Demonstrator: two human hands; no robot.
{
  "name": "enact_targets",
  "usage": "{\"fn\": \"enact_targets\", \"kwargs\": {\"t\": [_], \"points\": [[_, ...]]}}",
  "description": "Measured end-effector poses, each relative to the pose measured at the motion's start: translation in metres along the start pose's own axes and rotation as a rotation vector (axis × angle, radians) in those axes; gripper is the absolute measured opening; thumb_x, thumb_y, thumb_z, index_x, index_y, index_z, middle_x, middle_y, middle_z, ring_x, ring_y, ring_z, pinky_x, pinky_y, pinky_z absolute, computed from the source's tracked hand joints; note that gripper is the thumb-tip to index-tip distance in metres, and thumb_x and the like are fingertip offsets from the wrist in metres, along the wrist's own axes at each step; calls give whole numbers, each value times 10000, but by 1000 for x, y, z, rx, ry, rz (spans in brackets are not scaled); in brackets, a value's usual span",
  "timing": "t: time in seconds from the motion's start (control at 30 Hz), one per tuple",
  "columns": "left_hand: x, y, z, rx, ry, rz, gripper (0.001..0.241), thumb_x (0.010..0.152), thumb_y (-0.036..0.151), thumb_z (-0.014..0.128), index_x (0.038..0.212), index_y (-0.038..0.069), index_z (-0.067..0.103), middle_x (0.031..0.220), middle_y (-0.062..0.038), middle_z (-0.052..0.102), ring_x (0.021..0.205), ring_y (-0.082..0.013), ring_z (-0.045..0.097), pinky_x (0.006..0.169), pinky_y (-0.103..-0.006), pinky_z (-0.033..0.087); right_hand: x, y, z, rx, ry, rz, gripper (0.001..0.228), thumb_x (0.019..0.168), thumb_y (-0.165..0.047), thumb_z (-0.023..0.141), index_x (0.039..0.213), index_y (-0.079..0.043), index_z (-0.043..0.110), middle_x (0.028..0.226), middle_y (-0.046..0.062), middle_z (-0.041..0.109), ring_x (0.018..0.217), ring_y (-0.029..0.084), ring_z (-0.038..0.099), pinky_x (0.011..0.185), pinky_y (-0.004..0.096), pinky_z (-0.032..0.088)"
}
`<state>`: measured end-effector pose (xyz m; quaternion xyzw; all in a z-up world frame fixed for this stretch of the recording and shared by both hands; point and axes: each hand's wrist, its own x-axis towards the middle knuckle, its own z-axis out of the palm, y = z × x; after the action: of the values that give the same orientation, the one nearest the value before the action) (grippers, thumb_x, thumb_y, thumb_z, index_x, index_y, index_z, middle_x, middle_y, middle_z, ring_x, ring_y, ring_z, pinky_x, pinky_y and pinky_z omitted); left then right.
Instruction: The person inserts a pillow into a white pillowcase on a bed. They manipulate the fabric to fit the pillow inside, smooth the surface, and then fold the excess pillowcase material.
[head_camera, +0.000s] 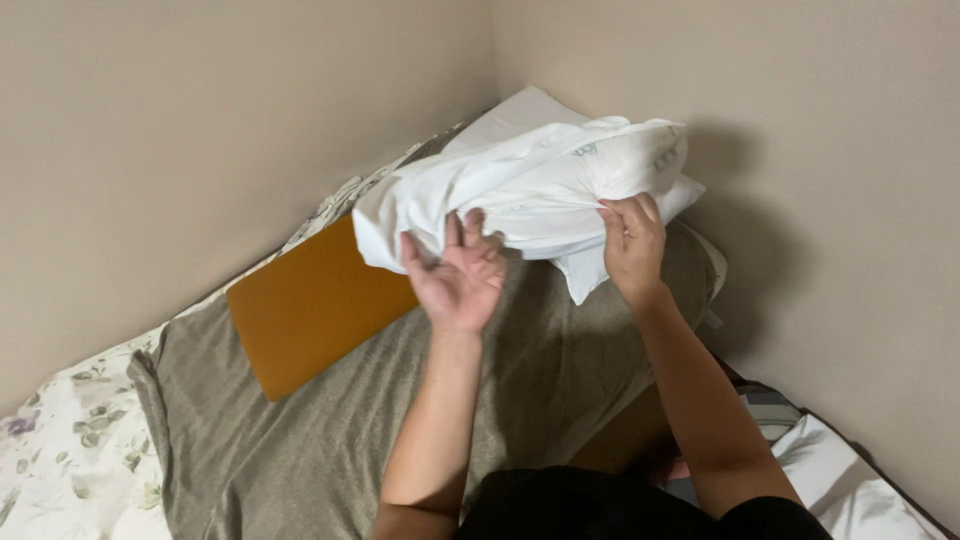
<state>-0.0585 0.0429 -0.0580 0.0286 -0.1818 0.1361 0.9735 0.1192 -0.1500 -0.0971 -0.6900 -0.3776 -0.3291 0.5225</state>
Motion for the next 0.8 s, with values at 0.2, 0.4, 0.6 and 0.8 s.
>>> {"fn": "enact_targets", "kwargs": {"t": [0.2,0.4,0.6,0.8], "points": [[-19,-4,-4,138,-19,-200,675,886,814,485,1233,271,685,1336,-100,646,829,-175,567,635,-255,413,9,-32,-20,-239,-28,27,202,1067,-136,710,989,49,732,890,257,659,859,476,635,823,544,505],[-32,33,-3,314,140,-200,494,958,719,487,1126,269,602,1154,-50,691,685,-139,506,545,-235,373,26,-181,-2,338,-283,581,195,1054,-150,644,886,-51,655,768,10,511,725,132,503,801,238,499],[-60,48,-14,300,171,-268,455,984,674,485,1107,261,630,1050,4,638,655,-114,446,504,-209,338,4,-178,76,474,-434,857,579,1041,-424,627,610,-39,638,463,53,472,333,116,447,330,252,391],[-75,44,-22,38,128,-321,394,980,621,503,1087,251,590,819,32,385,575,-97,350,461,-204,302,-1,-182,80,327,-596,970,576,986,-429,675,634,23,615,452,78,408,314,119,382,312,233,341]]}}
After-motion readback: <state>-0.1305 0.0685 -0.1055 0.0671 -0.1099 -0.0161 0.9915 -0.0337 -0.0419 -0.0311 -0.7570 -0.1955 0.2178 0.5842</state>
